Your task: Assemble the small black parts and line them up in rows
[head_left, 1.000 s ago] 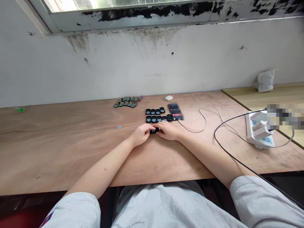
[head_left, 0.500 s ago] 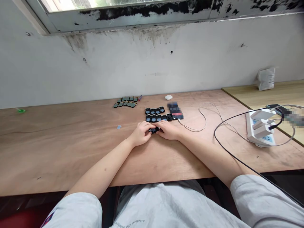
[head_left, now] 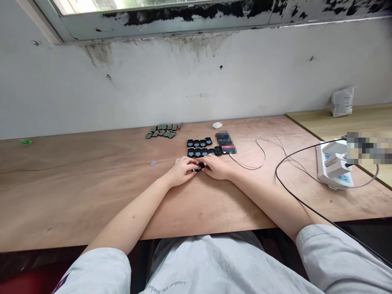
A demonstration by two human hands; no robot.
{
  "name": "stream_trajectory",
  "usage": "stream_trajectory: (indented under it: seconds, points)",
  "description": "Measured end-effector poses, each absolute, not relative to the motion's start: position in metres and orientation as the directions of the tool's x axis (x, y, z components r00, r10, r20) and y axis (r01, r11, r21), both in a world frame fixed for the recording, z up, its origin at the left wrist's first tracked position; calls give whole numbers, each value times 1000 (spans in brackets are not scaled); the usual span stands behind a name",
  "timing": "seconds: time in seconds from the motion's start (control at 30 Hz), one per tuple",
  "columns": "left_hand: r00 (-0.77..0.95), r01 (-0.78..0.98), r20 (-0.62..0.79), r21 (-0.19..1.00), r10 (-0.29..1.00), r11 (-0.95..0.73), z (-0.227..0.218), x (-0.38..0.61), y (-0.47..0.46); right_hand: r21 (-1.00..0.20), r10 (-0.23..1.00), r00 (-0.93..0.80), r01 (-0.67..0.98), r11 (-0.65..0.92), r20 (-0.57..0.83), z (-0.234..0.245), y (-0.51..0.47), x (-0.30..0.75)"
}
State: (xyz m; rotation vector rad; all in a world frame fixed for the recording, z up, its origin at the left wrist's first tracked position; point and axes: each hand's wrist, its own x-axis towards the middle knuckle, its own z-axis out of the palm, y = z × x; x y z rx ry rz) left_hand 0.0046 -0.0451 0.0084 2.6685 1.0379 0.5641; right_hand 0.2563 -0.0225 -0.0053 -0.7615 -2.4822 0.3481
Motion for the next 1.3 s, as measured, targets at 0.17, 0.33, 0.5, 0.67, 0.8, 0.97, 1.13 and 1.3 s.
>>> stream_trajectory:
  seconds: [0.17, 0.33, 0.5, 0.67, 0.8, 0.97, 1.13, 1.3]
  points:
    - [687, 593, 244, 355, 684, -723, 7, 2, -44, -372, 585, -709, 458, 807, 395, -3, -25, 256]
    - [666, 612, 268, 337, 696, -715, 8, 3, -44, -390, 595, -706, 460, 797, 383, -2, -25, 256]
    - [644, 629, 304, 314, 702, -712, 6, 3, -44, -393, 586, -711, 448, 803, 387, -4, -22, 256]
    - [677, 600, 274, 330, 683, -728, 5, 1, -42, -392, 579, -716, 440, 808, 389, -4, -22, 257]
    - [688, 606, 259, 309, 678, -733, 6, 0, -42, -397, 586, -712, 445, 803, 387, -4, -23, 257]
    - [676, 622, 285, 276, 680, -733, 7, 2, -45, -398, 582, -713, 438, 806, 392, -6, -21, 256]
    - [679, 608, 294, 288, 673, -740, 6, 2, -45, -394, 579, -713, 438, 808, 395, -6, -20, 257]
    - [721, 596, 275, 221, 636, -772, 7, 0, -43, -398, 576, -716, 431, 810, 396, -6, -20, 258]
